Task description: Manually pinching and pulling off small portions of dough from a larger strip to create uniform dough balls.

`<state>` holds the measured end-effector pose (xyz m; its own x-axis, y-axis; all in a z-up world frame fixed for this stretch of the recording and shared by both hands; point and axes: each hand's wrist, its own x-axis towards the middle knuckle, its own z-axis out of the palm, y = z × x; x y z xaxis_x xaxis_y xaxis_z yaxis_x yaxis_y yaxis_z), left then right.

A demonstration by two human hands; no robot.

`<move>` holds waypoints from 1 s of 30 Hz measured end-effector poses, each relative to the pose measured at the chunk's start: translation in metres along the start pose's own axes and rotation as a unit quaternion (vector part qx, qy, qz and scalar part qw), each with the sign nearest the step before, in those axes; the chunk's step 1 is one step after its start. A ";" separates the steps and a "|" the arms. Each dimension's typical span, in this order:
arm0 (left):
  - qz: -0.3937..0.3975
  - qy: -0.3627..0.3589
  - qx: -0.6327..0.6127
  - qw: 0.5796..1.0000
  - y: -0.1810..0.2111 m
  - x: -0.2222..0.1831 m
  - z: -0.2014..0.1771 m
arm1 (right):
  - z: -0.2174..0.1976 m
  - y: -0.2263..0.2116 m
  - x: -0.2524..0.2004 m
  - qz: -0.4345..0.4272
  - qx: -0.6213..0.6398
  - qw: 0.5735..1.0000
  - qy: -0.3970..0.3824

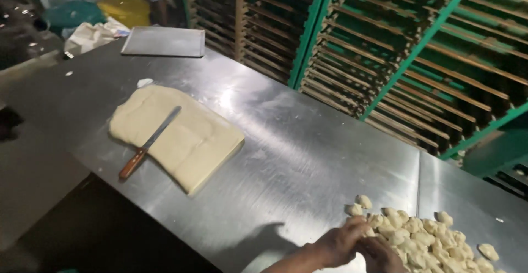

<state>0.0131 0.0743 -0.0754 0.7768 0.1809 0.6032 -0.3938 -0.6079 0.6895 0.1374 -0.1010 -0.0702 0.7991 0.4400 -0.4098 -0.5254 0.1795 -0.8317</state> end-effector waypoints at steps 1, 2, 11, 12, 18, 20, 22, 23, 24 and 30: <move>-0.036 -0.012 -0.015 0.999 0.013 -0.001 -0.015 | -0.001 0.002 -0.003 -0.183 -0.276 0.944 -0.009; -0.071 -0.024 -0.031 0.997 0.026 -0.001 -0.030 | -0.002 0.003 -0.004 -0.349 -0.517 0.781 -0.021; -0.203 -0.167 0.075 0.962 0.036 -0.002 0.000 | 0.027 0.007 -0.017 -0.234 -0.498 0.835 0.002; -0.200 -0.171 0.074 0.962 0.044 0.005 -0.002 | 0.034 0.007 -0.026 -0.234 -0.496 0.836 0.006; -0.218 -0.252 0.128 0.934 0.099 0.032 -0.012 | 0.019 0.018 -0.036 -0.270 -0.409 0.868 0.081; -0.213 -0.273 0.167 0.923 0.100 0.035 -0.004 | 0.008 0.017 -0.036 -0.304 -0.385 0.867 0.085; -0.212 -0.283 0.185 0.917 0.089 0.035 0.015 | -0.028 0.030 -0.007 -0.268 -0.434 0.856 0.084; -0.215 -0.294 0.202 0.909 0.084 0.032 0.024 | -0.047 0.039 0.005 -0.228 -0.482 0.842 0.079; -0.215 -0.296 0.202 0.909 0.078 0.030 0.031 | -0.055 0.047 0.011 -0.227 -0.482 0.843 0.080; -0.195 -0.288 0.260 0.901 0.040 0.008 0.041 | -0.123 0.096 -0.005 -0.159 -0.381 0.909 0.055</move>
<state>0.0236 0.0194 -0.0590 0.9914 0.1182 -0.0559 0.1308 -0.8926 0.4314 0.1188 -0.1944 -0.1939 0.9213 0.3748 -0.1035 0.0592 -0.3983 -0.9153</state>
